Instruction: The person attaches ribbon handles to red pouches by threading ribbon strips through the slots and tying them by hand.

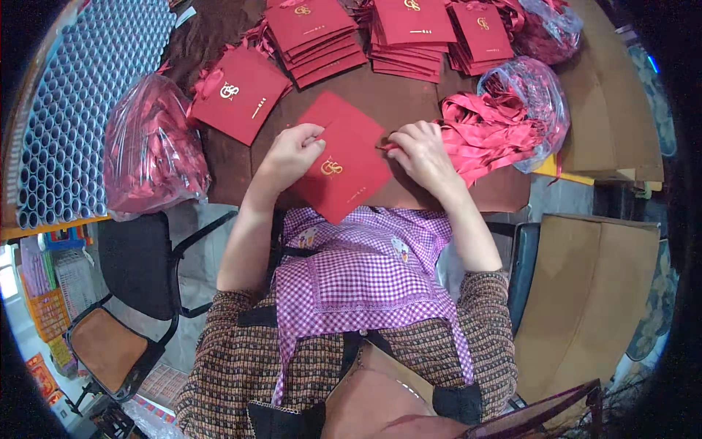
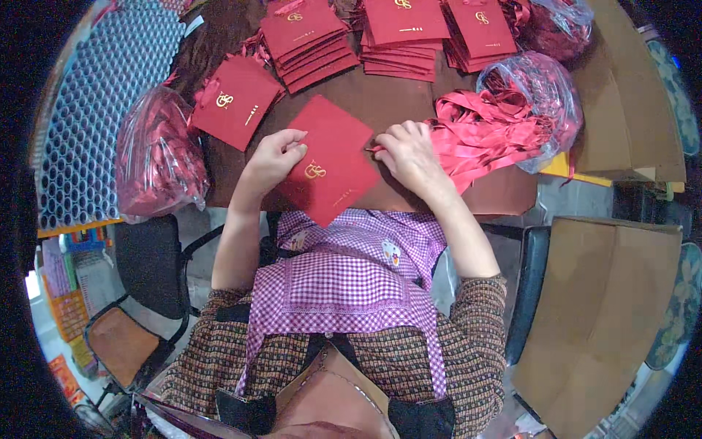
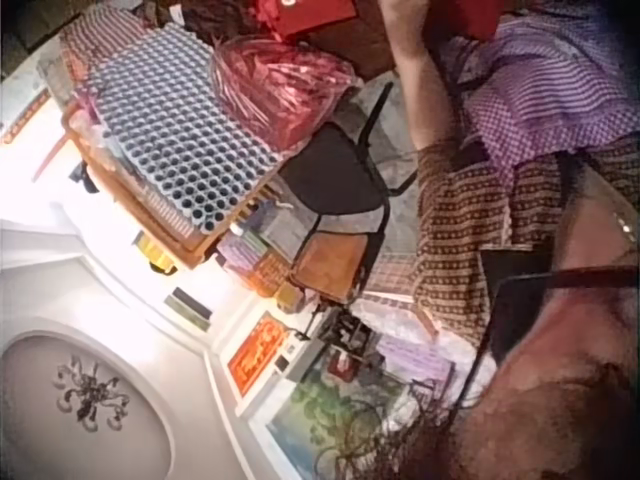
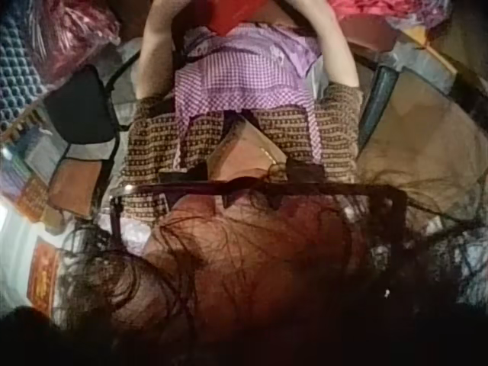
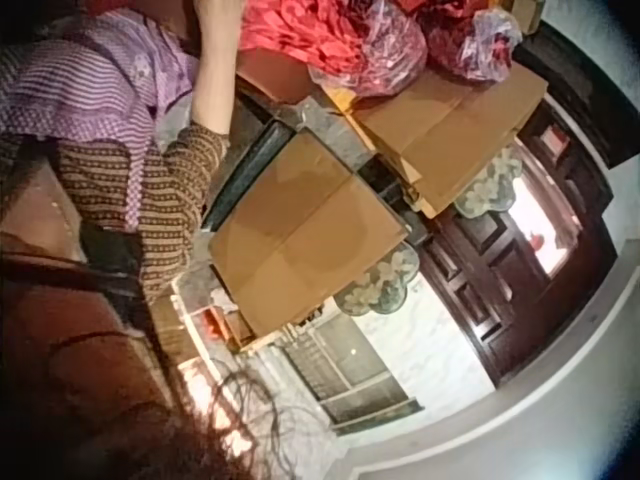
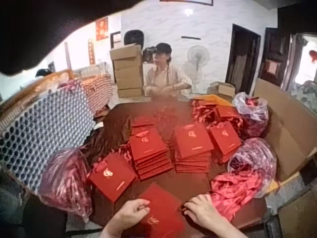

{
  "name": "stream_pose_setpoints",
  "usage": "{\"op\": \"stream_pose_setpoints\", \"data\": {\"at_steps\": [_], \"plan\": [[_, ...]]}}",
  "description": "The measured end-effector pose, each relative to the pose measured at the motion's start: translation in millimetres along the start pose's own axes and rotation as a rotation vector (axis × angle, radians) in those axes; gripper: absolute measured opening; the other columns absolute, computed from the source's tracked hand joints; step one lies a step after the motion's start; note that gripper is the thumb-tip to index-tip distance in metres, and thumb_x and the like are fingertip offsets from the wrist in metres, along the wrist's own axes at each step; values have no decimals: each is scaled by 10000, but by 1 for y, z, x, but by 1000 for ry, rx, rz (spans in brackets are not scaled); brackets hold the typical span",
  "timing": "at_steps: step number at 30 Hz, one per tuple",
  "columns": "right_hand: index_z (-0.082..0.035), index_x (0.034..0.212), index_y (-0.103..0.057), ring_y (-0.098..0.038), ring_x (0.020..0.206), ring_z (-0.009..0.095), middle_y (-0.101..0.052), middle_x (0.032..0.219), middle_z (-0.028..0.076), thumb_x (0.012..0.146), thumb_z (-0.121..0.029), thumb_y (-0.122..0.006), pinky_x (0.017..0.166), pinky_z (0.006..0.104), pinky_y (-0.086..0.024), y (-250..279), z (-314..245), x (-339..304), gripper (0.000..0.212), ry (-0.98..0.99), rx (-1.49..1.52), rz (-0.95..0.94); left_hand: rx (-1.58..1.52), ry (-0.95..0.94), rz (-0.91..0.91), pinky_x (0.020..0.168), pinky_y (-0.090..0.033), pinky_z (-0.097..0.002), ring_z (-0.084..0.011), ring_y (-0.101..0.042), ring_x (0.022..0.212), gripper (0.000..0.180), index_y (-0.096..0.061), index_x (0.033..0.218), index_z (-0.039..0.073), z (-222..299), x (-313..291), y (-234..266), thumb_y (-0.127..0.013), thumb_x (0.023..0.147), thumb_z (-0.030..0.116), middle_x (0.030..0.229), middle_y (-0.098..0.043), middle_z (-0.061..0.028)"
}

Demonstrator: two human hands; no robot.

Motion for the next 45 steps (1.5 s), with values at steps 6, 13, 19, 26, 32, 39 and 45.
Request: {"op": "stream_pose_setpoints", "data": {"at_steps": [6,13,19,26,32,39,45], "plan": [[-62,866,-601,-540,900,267,-598,917,81,782,-103,-657,846,405,-384,-11,0,-2,108,-14,-56,113,-153,41,-28,625,-400,-206,-35,-471,701,288,-603,1118,-63,13,-8,-6,-609,885,106,772,-545,53],[-52,875,-586,-560,861,281,-603,856,94,831,-70,-614,817,395,-378,36,-31,10,55,-120,142,315,-103,-99,1,639,-433,-249,-57,-505,720,249,-610,1061,-55,-1,4,-22,-627,882,117,789,-588,27],[-63,898,-562,-539,847,282,-568,844,97,810,-72,-638,830,422,-368,9,-58,11,117,-110,75,307,140,-77,28,634,-458,-273,-82,-529,710,261,-598,1025,-46,17,4,-31,-671,836,119,766,-598,-41],[-65,887,-561,-533,834,274,-561,830,89,821,-97,-644,829,426,-366,4,-57,10,111,-131,25,284,119,-91,66,606,-453,-281,-85,-526,683,268,-598,1018,-42,31,-3,-32,-684,826,124,732,-591,-49],[-55,873,-565,-548,820,266,-579,822,87,840,-111,-629,823,418,-369,6,-52,10,91,-151,82,298,146,-177,61,554,-429,-300,-112,-521,619,250,-605,987,-38,43,-6,-32,-685,817,126,678,-574,-81],[-47,864,-568,-566,808,269,-594,810,94,840,-122,-631,822,416,-371,7,-52,9,101,-165,83,288,211,-279,118,527,-413,-320,-147,-515,577,199,-595,924,-34,48,-9,-32,-673,801,100,645,-550,-114],[-40,846,-555,-561,788,278,-583,785,102,810,-100,-654,815,425,-375,14,-59,10,122,-165,-1,285,308,-334,148,605,-417,-364,-233,-539,615,162,-587,890,-8,58,-15,-34,-668,793,92,682,-558,-126]]}}
Point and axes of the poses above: each hand's wrist, its own x-axis towards the middle knuckle, its own y-axis out of the back of the hand, z = x × y, the point moved 10 cm from there along x, towards the middle knuckle
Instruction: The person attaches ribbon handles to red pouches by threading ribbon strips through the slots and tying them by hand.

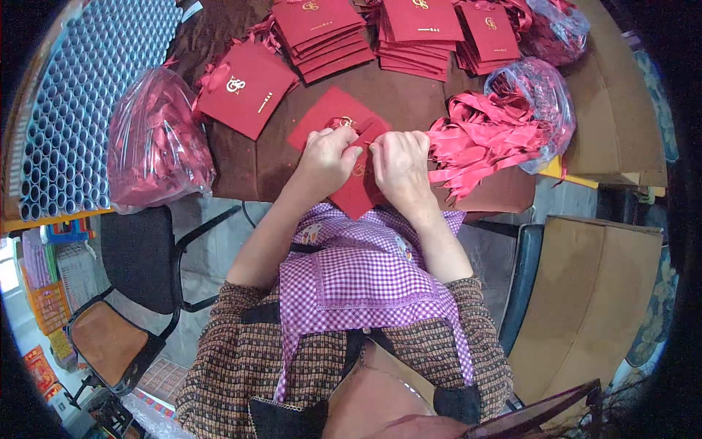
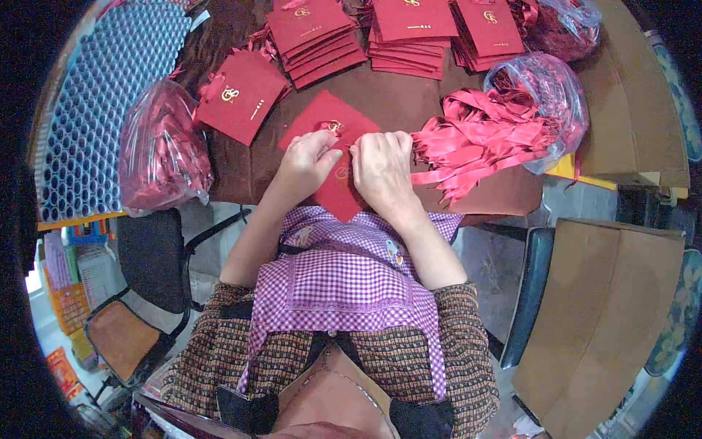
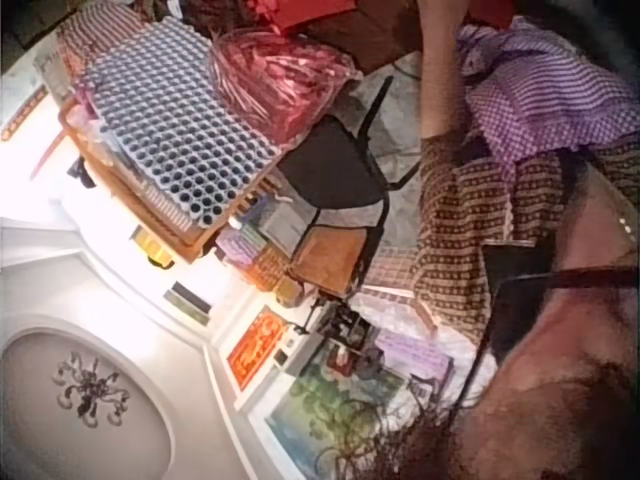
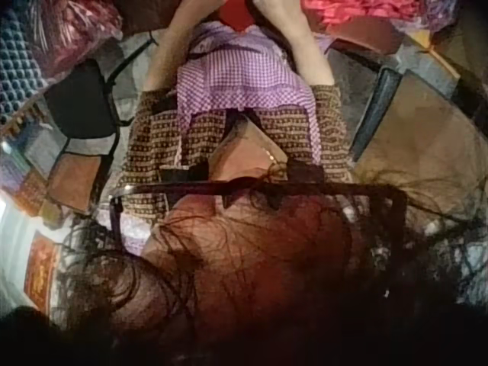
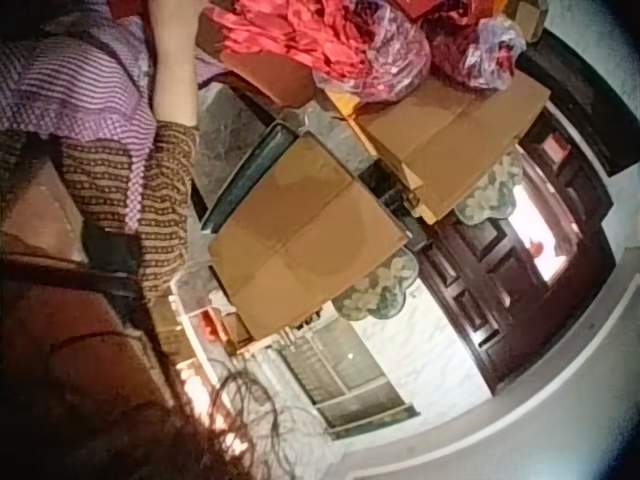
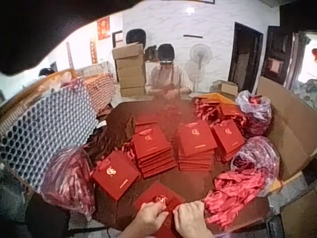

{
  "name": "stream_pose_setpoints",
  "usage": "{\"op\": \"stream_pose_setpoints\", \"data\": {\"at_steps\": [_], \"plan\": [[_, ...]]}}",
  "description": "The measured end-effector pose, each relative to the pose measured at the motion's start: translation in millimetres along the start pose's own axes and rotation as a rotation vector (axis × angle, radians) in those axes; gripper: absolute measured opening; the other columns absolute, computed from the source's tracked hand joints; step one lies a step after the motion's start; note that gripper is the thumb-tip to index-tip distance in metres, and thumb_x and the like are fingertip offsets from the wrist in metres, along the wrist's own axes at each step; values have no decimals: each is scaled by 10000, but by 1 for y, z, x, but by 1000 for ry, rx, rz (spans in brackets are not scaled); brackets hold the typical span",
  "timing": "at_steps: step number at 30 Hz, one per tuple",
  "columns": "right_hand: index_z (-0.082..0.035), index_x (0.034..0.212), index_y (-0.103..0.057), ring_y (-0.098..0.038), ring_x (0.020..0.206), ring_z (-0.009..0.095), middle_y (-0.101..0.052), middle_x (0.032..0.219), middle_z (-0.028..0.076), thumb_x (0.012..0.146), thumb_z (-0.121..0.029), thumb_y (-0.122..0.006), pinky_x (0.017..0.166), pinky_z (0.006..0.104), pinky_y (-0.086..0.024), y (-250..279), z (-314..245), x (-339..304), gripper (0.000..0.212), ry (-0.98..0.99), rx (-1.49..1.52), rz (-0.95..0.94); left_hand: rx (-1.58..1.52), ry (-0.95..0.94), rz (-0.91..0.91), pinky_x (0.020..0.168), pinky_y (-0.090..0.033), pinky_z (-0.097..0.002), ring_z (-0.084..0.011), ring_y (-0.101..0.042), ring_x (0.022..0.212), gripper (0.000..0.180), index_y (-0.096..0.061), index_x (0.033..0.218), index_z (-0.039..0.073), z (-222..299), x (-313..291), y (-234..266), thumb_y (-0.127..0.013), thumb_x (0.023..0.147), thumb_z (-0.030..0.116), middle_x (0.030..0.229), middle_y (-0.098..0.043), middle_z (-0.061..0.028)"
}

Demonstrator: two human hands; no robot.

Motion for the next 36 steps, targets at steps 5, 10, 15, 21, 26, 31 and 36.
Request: {"op": "stream_pose_setpoints", "data": {"at_steps": [5,10,15,21,26,31,36], "plan": [[-50,817,-537,-551,762,278,-562,754,102,783,-83,-661,802,426,-376,8,-15,1,132,50,-100,6,81,-75,50,716,-410,-396,-306,-563,737,136,-596,886,19,15,-4,2,-666,784,76,741,-586,-123],[-53,789,-516,-548,733,283,-539,708,104,793,-75,-645,777,431,-380,9,-19,3,131,80,-142,-9,162,-213,105,706,-405,-393,-291,-569,762,118,-608,848,23,37,-7,5,-673,750,40,746,-598,-110],[-20,841,-573,-585,744,322,-623,775,141,814,-94,-640,785,410,-407,2,14,-1,103,-201,309,-71,188,-265,131,704,-403,-389,-278,-572,763,112,-632,842,26,44,-11,2,-679,740,28,765,-614,-105],[-59,911,-643,-572,898,270,-613,897,85,786,-55,-645,812,385,-412,37,6,14,126,-8,162,-22,187,-255,110,723,-411,-383,-277,-578,777,132,-642,866,20,46,-11,8,-690,745,39,783,-625,-103],[-98,916,-655,-534,964,284,-568,988,86,730,-16,-664,812,378,-419,47,-3,23,204,174,120,-56,69,-259,69,704,-440,-382,-288,-589,746,142,-641,883,6,48,-10,4,-685,750,30,771,-619,-124],[-62,865,-622,-536,943,285,-559,945,81,699,-14,-688,810,377,-445,23,11,13,185,138,310,-198,-364,51,-153,732,-507,-297,-185,-653,800,155,-645,977,-34,13,-6,-16,-614,867,71,862,-677,-132],[-57,840,-621,-539,914,274,-562,899,70,695,-10,-690,793,363,-452,26,9,13,167,157,382,-188,-319,159,-292,781,-502,-286,-140,-640,862,195,-645,1037,-41,5,-2,-25,-577,901,81,908,-690,-105]]}}
Point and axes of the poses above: each hand's wrist, its own x-axis towards the middle knuckle, its own y-axis out of the back of the hand, z = x × y, the point moved 10 cm from there along x, towards the middle knuckle
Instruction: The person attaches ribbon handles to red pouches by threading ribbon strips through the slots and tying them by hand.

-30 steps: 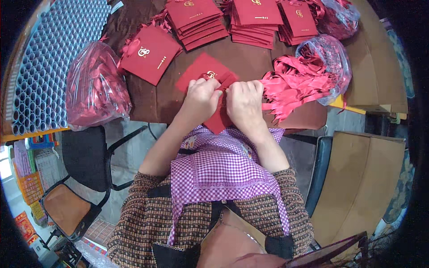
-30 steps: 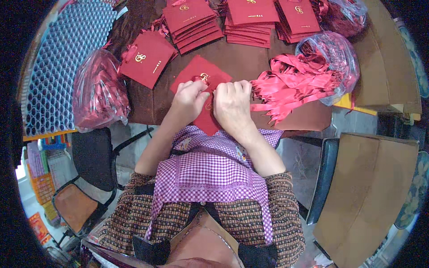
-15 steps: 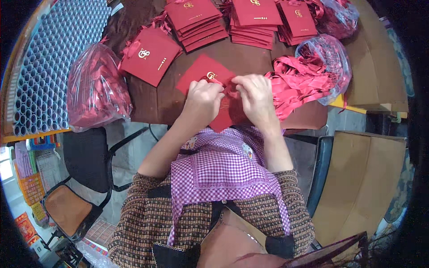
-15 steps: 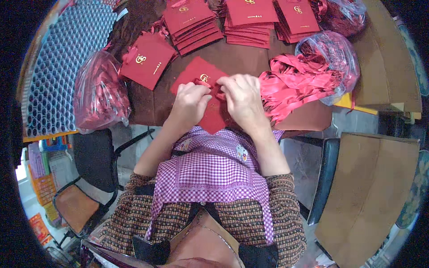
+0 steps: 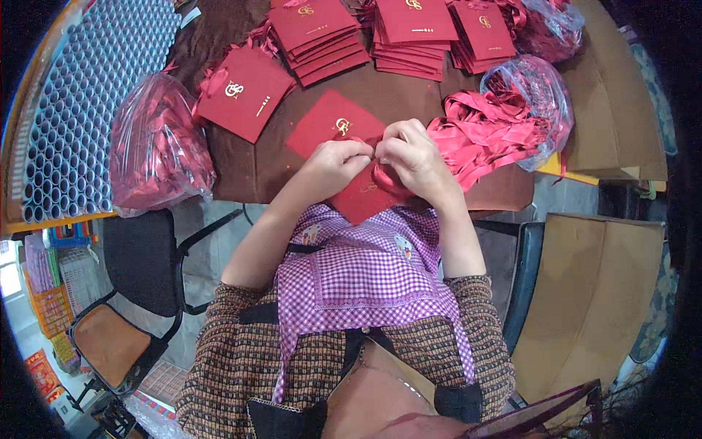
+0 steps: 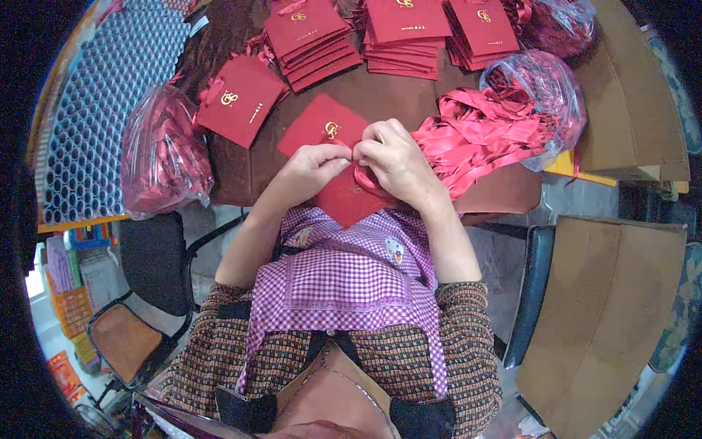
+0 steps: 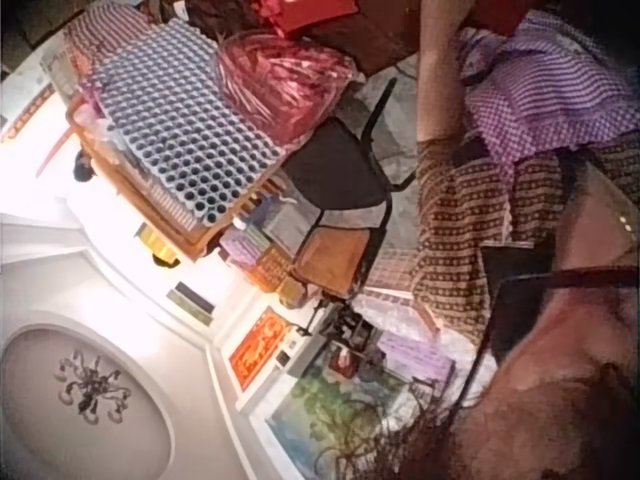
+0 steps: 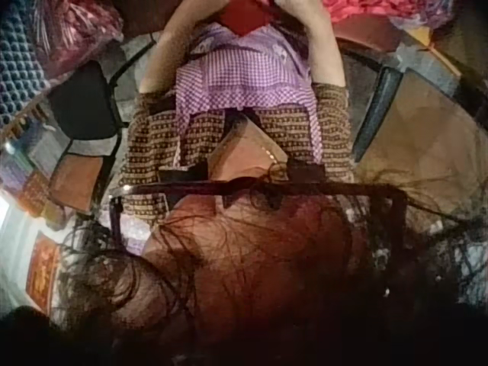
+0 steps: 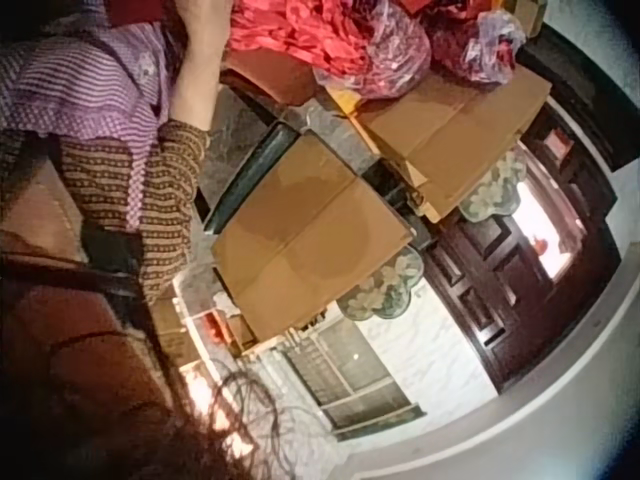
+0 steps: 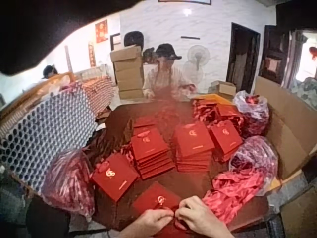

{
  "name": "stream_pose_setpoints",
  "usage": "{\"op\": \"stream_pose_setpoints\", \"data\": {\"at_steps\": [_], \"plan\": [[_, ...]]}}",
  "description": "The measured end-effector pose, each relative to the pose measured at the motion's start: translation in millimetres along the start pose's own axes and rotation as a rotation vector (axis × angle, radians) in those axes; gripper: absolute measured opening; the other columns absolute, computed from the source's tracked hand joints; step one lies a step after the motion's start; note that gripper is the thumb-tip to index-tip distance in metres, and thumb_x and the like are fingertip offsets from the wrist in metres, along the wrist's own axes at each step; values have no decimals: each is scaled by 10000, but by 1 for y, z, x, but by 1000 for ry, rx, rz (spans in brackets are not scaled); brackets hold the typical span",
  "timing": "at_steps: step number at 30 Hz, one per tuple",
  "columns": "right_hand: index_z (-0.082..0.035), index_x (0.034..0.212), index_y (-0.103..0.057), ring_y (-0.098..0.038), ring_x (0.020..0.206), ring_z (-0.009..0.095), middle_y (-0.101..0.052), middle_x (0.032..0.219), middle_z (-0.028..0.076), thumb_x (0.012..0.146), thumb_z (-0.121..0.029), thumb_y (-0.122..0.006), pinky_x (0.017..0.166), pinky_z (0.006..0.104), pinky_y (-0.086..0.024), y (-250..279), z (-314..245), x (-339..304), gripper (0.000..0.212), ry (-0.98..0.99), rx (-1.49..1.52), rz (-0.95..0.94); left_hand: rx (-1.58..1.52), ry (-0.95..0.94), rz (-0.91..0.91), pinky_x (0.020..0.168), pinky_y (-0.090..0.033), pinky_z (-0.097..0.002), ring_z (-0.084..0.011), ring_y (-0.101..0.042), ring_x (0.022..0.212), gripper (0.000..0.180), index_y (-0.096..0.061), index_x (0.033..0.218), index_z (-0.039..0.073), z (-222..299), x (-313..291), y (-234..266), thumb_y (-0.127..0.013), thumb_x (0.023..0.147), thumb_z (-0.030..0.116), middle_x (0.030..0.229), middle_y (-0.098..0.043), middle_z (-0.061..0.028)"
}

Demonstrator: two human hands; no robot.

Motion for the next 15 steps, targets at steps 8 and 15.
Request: {"op": "stream_pose_setpoints", "data": {"at_steps": [8,15], "plan": [[-66,821,-617,-537,913,254,-554,902,51,689,-26,-694,790,346,-457,-5,-4,-2,158,17,63,-35,-143,63,-174,687,-469,-246,-123,-605,768,173,-644,969,-40,-22,6,-19,-579,909,108,835,-666,-72],[-56,819,-604,-527,930,256,-550,930,58,696,-14,-678,813,346,-444,-4,-4,-5,150,22,86,-99,-368,189,208,551,-460,-244,-99,-536,569,177,-585,947,18,-45,-1,23,-509,961,177,725,-602,-40]]}}
Point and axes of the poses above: each hand's wrist, its own x-axis towards the middle knuckle, its own y-axis out of the back of the hand, z = x × y, the point moved 10 cm from there along x, towards the middle knuckle
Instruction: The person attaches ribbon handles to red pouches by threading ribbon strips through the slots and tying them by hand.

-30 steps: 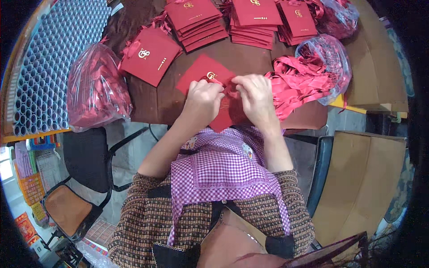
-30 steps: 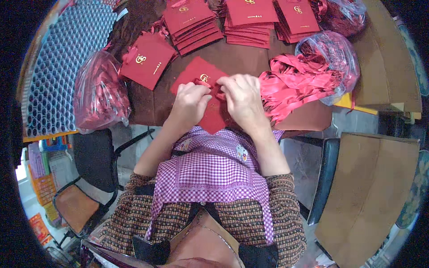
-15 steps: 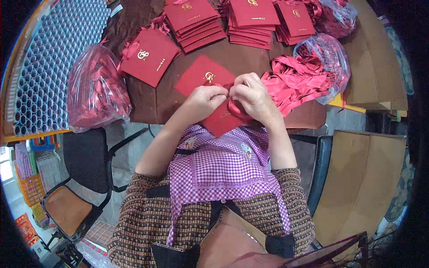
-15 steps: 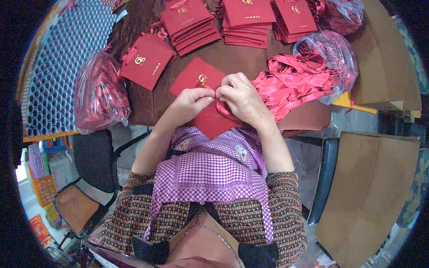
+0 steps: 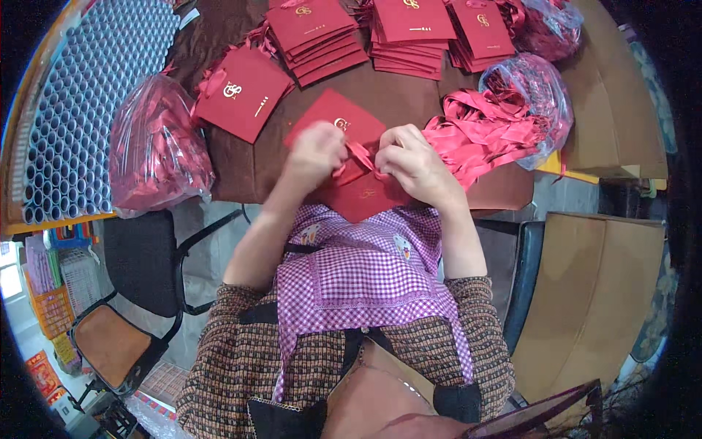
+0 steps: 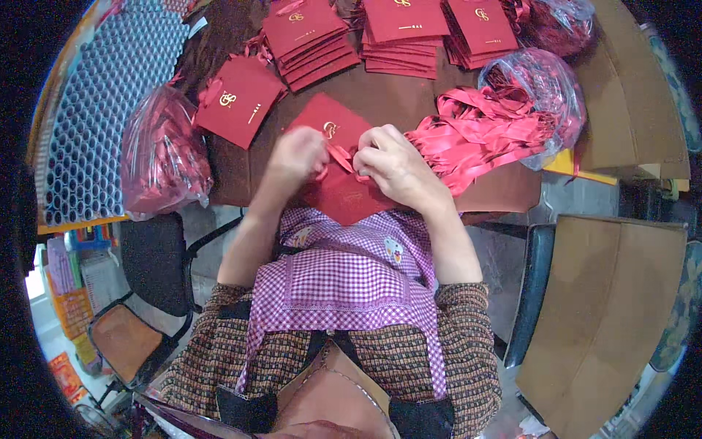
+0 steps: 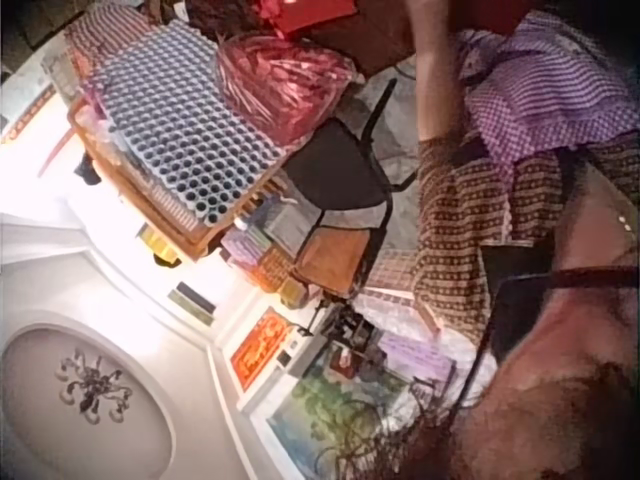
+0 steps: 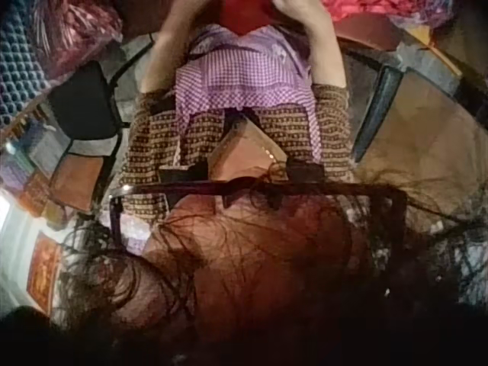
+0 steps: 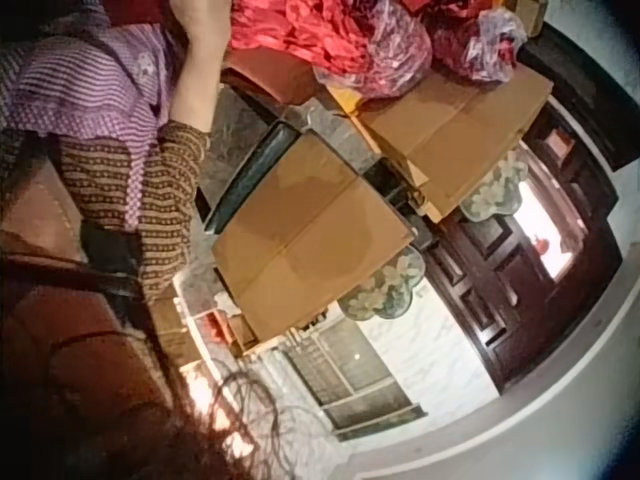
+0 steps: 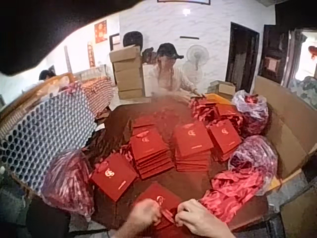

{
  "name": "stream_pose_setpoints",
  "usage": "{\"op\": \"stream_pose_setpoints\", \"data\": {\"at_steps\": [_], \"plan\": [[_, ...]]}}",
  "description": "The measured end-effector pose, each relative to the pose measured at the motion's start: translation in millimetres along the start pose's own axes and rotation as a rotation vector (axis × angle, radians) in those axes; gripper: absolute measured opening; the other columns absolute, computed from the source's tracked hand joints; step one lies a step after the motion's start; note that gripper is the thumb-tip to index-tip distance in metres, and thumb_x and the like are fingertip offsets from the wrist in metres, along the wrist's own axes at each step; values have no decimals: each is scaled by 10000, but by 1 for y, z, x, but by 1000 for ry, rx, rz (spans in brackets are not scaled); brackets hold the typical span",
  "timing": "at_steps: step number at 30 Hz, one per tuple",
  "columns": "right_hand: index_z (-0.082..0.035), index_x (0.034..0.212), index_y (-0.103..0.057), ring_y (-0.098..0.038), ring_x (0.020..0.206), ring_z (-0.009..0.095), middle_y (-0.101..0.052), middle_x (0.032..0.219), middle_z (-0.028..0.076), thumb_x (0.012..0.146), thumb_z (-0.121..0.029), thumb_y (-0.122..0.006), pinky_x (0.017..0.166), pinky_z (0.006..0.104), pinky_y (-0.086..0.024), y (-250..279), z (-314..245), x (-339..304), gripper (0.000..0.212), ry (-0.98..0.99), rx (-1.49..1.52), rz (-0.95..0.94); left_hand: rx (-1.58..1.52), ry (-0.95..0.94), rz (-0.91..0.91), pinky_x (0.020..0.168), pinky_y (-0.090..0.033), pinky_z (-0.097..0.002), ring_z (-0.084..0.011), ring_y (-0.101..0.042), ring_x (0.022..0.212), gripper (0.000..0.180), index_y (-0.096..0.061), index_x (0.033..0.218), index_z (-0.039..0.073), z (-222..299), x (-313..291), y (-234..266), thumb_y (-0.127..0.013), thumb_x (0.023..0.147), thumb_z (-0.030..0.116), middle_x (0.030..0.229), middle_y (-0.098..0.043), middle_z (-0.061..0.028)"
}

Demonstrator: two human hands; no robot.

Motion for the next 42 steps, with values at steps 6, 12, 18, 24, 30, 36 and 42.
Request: {"op": "stream_pose_setpoints", "data": {"at_steps": [6,12,18,24,30,36,42], "plan": [[-48,820,-599,-522,950,270,-550,918,76,744,-42,-670,853,360,-421,6,19,-1,105,-91,-1,-6,441,-327,509,743,-495,-282,-165,-595,809,203,-587,1078,-1,31,4,82,-525,885,14,887,-617,-71],[-35,834,-597,-539,942,266,-565,892,81,740,-20,-664,853,355,-428,-5,49,0,116,-168,33,1,579,-678,370,851,-461,-340,-266,-592,931,179,-625,935,-3,72,-35,38,-514,810,-68,946,-616,-116],[-20,837,-591,-545,947,273,-576,893,86,748,-25,-657,855,357,-434,-8,67,0,111,-190,59,2,612,-614,52,807,-463,-344,-281,-589,897,179,-648,938,19,47,-31,2,-676,762,38,901,-600,-119],[-9,821,-588,-572,912,262,-593,867,96,752,-9,-635,841,343,-443,-13,90,-2,84,-234,137,19,549,-436,-79,793,-457,-319,-230,-554,911,244,-644,981,27,21,-21,-4,-705,748,63,932,-568,-93],[-10,822,-604,-578,922,260,-607,895,92,751,-9,-636,850,345,-443,-9,82,1,77,-240,101,72,532,-419,-196,806,-453,-304,-207,-548,911,194,-631,935,-3,4,-13,-5,-701,776,84,941,-559,-82],[-27,899,-627,-567,976,283,-606,953,104,767,-75,-677,880,370,-434,11,71,-1,149,-201,-91,241,384,-300,-153,795,-457,-318,-224,-565,882,184,-621,867,-35,-9,-6,2,-692,780,112,903,-580,-101],[-1,931,-611,-541,952,333,-583,965,142,735,-151,-734,837,410,-433,1,42,-45,275,-335,-289,166,362,-336,21,793,-460,-347,-264,-574,869,173,-625,839,-31,2,-5,22,-686,759,110,882,-594,-128]]}}
Point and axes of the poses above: each hand's wrist, its own x-axis towards the middle knuckle, its own y-axis out of the back of the hand, z = x × y, the point moved 10 cm from there along x, towards the middle knuckle
